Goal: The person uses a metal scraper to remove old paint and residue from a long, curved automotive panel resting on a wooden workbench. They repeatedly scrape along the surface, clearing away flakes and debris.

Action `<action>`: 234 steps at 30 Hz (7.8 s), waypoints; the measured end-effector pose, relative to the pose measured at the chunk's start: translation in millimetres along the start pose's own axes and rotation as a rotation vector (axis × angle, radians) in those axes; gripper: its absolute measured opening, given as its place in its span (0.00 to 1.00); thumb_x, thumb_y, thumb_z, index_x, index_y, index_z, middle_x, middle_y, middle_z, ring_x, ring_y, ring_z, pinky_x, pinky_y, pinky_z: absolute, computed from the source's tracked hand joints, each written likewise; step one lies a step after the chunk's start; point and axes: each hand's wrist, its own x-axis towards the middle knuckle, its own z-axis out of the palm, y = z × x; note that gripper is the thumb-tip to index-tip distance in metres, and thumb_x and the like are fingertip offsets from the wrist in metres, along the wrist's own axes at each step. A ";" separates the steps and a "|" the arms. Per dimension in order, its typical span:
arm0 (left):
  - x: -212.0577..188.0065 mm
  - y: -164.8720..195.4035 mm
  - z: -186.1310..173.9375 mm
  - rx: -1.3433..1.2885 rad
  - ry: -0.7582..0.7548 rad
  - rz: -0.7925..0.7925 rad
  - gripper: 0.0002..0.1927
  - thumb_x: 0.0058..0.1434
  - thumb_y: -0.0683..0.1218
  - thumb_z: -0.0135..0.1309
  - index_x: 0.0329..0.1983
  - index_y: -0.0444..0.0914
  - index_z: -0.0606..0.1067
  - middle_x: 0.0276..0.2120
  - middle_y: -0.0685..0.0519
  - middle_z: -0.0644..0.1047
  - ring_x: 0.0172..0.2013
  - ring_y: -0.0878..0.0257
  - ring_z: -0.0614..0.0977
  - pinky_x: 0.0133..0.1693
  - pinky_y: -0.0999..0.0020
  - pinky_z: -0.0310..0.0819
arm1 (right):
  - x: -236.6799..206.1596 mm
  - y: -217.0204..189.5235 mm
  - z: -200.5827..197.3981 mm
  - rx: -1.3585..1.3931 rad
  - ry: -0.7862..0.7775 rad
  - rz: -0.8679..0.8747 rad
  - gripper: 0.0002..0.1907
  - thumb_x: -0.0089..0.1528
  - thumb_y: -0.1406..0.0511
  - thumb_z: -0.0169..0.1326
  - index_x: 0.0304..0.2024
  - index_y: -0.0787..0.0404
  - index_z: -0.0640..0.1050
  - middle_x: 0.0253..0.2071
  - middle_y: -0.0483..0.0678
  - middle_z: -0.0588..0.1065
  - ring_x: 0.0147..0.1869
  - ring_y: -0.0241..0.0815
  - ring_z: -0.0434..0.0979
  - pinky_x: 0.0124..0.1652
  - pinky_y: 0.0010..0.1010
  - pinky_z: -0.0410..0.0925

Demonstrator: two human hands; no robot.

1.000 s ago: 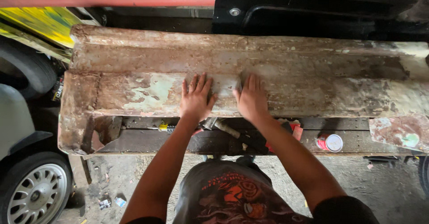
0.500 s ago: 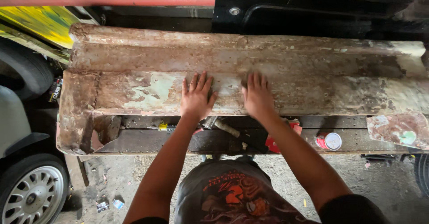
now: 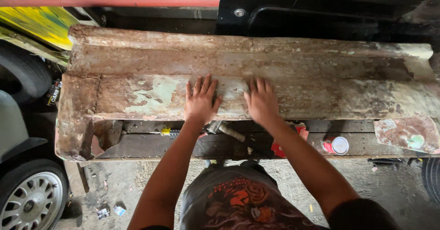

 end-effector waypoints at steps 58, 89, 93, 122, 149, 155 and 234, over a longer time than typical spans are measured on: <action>-1.4 1.9 2.3 -0.012 0.007 0.006 0.35 0.68 0.62 0.41 0.75 0.46 0.59 0.76 0.51 0.54 0.75 0.50 0.52 0.71 0.39 0.35 | -26.1 18.6 8.4 0.168 0.216 0.205 0.34 0.71 0.49 0.46 0.68 0.68 0.66 0.68 0.65 0.64 0.70 0.65 0.65 0.64 0.55 0.58; 31.8 92.1 4.5 0.028 -0.124 0.540 0.26 0.69 0.51 0.47 0.71 0.48 0.65 0.73 0.52 0.62 0.73 0.50 0.58 0.71 0.39 0.42 | -65.9 84.8 -11.8 1.027 0.386 0.762 0.10 0.67 0.69 0.52 0.49 0.67 0.80 0.34 0.52 0.80 0.27 0.47 0.78 0.29 0.42 0.70; -8.3 76.8 13.3 0.157 0.004 0.540 0.26 0.67 0.45 0.47 0.69 0.40 0.69 0.71 0.48 0.67 0.70 0.52 0.65 0.71 0.41 0.52 | -75.2 107.9 -4.5 0.836 0.609 0.540 0.14 0.67 0.69 0.51 0.54 0.64 0.77 0.42 0.51 0.80 0.41 0.40 0.81 0.40 0.29 0.74; 12.6 218.4 77.9 0.315 0.047 0.319 0.29 0.64 0.45 0.43 0.66 0.25 0.66 0.67 0.30 0.65 0.68 0.39 0.68 0.67 0.48 0.60 | -58.9 243.1 -6.9 1.776 0.439 0.385 0.13 0.63 0.81 0.44 0.34 0.62 0.76 0.31 0.49 0.78 0.25 0.34 0.71 0.24 0.27 0.62; 6.8 242.4 96.6 0.200 0.103 0.209 0.28 0.65 0.44 0.45 0.68 0.30 0.66 0.69 0.34 0.66 0.68 0.41 0.68 0.67 0.48 0.62 | -74.0 254.3 19.3 1.733 0.516 0.123 0.19 0.66 0.76 0.48 0.60 0.65 0.68 0.70 0.57 0.68 0.62 0.48 0.78 0.59 0.37 0.75; 42.1 198.8 76.5 0.190 0.167 0.098 0.28 0.67 0.46 0.45 0.69 0.29 0.64 0.68 0.34 0.64 0.68 0.38 0.67 0.66 0.44 0.61 | -74.7 255.9 35.2 1.508 0.517 0.049 0.14 0.73 0.73 0.50 0.61 0.65 0.70 0.69 0.56 0.69 0.61 0.47 0.79 0.59 0.40 0.76; 30.0 95.8 16.9 0.330 0.163 0.316 0.29 0.64 0.47 0.49 0.67 0.31 0.68 0.65 0.39 0.71 0.61 0.43 0.72 0.58 0.46 0.69 | -53.1 184.2 -1.0 1.270 0.553 0.283 0.15 0.65 0.79 0.48 0.54 0.68 0.73 0.47 0.49 0.77 0.49 0.35 0.76 0.50 0.24 0.70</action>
